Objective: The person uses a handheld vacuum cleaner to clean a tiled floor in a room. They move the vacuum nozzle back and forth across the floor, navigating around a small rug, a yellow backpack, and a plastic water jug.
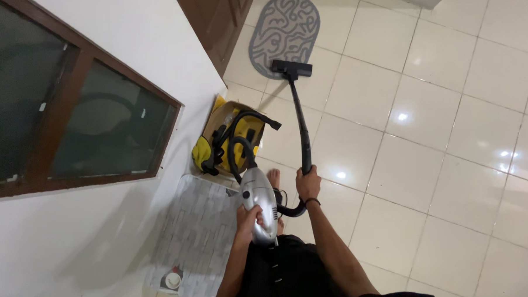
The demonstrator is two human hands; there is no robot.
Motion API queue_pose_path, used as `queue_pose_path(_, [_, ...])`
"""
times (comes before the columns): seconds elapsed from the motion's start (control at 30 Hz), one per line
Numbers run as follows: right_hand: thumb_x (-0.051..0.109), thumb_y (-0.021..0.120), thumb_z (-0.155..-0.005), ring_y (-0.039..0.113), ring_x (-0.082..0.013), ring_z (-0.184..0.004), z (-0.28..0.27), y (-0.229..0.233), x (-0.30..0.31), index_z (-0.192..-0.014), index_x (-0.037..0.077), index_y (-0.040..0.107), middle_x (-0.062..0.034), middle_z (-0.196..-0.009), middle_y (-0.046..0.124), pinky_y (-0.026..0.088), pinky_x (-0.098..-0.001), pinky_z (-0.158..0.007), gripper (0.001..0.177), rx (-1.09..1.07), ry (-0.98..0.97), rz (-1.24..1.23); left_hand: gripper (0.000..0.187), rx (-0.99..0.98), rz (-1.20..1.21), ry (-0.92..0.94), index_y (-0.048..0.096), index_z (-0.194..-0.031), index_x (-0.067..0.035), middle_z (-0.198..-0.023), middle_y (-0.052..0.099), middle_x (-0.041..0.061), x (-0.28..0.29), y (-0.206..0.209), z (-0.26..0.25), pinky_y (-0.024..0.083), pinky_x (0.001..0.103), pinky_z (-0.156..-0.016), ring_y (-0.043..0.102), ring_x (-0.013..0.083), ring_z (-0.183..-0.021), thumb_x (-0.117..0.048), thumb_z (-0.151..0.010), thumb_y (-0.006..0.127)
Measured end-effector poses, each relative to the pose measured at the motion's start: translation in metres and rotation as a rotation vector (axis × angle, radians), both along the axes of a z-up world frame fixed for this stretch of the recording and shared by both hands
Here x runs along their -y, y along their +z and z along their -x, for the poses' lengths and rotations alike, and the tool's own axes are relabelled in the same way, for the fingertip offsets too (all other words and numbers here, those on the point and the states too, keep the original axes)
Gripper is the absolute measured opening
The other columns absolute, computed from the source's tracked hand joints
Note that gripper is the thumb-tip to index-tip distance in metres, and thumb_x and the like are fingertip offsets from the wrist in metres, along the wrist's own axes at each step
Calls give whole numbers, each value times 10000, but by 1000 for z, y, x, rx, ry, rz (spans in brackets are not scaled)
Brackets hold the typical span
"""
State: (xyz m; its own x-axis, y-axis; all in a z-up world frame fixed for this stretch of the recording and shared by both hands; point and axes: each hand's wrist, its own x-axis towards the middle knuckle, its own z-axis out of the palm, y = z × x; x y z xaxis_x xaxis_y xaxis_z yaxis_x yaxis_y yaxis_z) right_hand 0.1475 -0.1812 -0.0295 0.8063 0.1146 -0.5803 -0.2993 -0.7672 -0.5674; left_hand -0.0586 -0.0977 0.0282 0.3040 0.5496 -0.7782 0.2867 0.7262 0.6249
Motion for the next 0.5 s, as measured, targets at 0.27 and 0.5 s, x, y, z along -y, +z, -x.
queue_pose_path(0.27, [339,697,-899,648,-540,-837,10,-19,-43,-1163,40,590,-322,-849,689,545,-589,-765,412,169,25,-54,103,-78,-11,-12,558,-853,29,-577,524,80,-55,-12,-34,441,362,-377,500,184,-408,-4,-794,637])
queue_pose_path(0.5, [353,658,-907,690,-503,-817,-51,1,-71,-1154,75,603,-281,-852,708,564,-579,-753,377,-19,-6,6,98,-125,19,-100,557,-790,34,-563,535,89,-103,-41,-72,455,353,-393,503,192,-404,-17,-796,642])
